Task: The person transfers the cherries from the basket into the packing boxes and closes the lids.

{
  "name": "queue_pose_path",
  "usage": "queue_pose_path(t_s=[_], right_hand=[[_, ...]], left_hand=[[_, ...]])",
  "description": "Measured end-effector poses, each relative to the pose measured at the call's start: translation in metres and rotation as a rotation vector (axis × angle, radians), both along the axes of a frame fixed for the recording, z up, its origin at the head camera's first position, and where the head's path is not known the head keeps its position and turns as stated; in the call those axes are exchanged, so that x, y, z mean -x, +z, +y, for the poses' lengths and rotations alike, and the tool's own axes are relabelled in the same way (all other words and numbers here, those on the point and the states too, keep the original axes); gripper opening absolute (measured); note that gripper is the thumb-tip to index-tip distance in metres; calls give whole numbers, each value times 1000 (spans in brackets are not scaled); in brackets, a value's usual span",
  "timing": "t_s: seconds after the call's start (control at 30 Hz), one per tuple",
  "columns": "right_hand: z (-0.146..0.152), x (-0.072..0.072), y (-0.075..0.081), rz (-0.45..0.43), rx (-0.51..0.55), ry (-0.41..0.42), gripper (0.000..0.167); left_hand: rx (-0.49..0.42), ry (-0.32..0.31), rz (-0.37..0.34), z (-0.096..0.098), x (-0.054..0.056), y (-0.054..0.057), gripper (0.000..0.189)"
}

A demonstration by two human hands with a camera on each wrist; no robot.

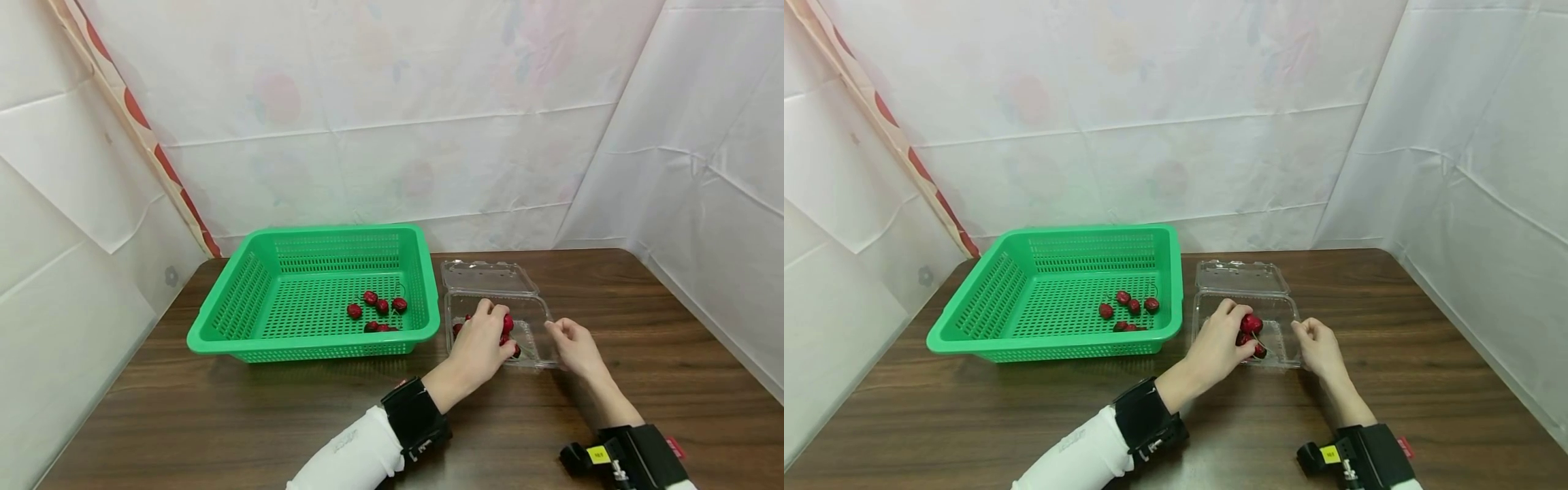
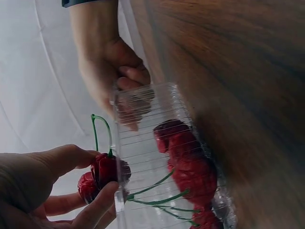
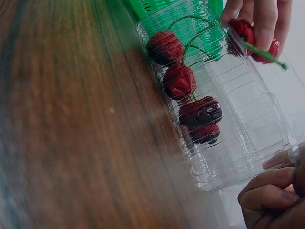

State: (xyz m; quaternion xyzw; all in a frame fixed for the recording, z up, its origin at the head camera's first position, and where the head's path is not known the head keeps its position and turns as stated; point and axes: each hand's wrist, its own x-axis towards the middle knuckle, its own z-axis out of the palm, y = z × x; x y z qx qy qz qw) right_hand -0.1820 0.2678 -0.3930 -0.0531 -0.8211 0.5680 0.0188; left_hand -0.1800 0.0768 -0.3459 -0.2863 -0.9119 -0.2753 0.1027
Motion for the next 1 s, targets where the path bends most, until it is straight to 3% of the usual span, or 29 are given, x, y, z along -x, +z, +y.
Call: queue_pose_path(t_s=[0.47, 1.0], right_hand=[[0, 0, -1, 4, -20, -10, 27], [0, 1, 0, 3, -35, -4, 27]], left_hand=[[117, 92, -72, 13, 10, -7, 31], [276, 103, -132, 20, 15, -6, 13]])
